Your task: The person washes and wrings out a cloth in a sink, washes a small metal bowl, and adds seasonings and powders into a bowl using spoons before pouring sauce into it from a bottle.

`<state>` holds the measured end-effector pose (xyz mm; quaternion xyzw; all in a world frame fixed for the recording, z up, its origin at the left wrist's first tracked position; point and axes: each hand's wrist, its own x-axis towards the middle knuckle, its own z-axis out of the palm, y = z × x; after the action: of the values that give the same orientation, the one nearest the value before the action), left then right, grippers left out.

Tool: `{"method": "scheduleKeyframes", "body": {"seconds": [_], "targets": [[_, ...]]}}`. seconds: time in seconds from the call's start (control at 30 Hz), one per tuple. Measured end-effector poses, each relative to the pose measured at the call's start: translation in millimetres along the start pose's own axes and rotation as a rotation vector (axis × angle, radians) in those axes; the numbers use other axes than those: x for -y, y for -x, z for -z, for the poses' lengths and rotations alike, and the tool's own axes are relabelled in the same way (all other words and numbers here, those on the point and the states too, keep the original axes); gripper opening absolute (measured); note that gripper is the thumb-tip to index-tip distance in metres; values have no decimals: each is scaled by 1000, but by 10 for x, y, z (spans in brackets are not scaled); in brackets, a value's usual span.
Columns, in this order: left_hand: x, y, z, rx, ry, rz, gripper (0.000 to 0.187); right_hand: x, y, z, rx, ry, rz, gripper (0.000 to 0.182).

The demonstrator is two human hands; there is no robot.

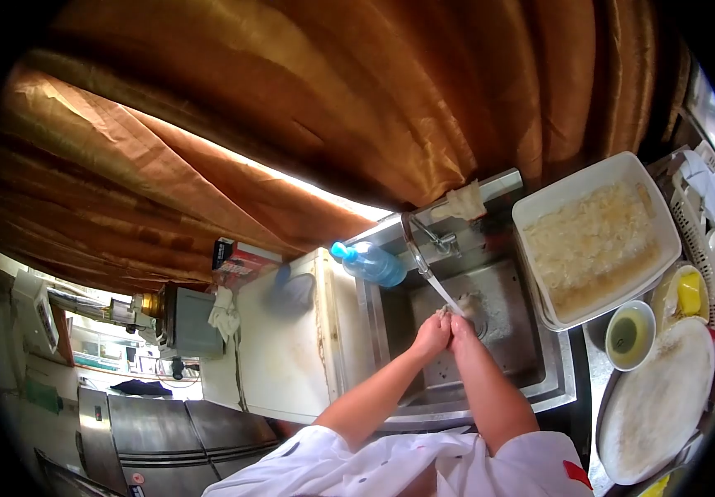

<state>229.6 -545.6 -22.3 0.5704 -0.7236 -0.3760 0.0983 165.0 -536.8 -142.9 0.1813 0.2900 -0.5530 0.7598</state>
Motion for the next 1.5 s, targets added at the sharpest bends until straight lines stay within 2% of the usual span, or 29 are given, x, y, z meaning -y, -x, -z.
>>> {"method": "scheduleKeyframes", "body": {"seconds": [0.2,0.4,0.5,0.87,1.1,1.27,1.37,1.47,1.5], "targets": [[-50,54,186,106,-18,59,37,-132,-744,332,-169,58,8,18],[-13,137,276,44,-37,39,35,-243,-1110,486,-337,126,55,17],[-83,209,347,98,-88,64,35,-248,-1152,564,-383,171,76,15],[-177,521,246,101,-97,-48,33,-135,-1181,922,-506,354,165,9],[-349,677,401,120,-116,-99,28,-107,-1330,1214,-562,482,189,6],[-473,810,505,92,-119,-171,27,-102,-1208,1193,-486,381,294,10],[-483,875,573,98,-120,-183,26,-31,-1274,1120,-602,348,172,8],[-498,945,660,115,-111,-165,26,115,-902,721,-851,656,178,8],[-527,981,702,119,-110,-149,26,128,-893,756,-847,686,187,9]]}}
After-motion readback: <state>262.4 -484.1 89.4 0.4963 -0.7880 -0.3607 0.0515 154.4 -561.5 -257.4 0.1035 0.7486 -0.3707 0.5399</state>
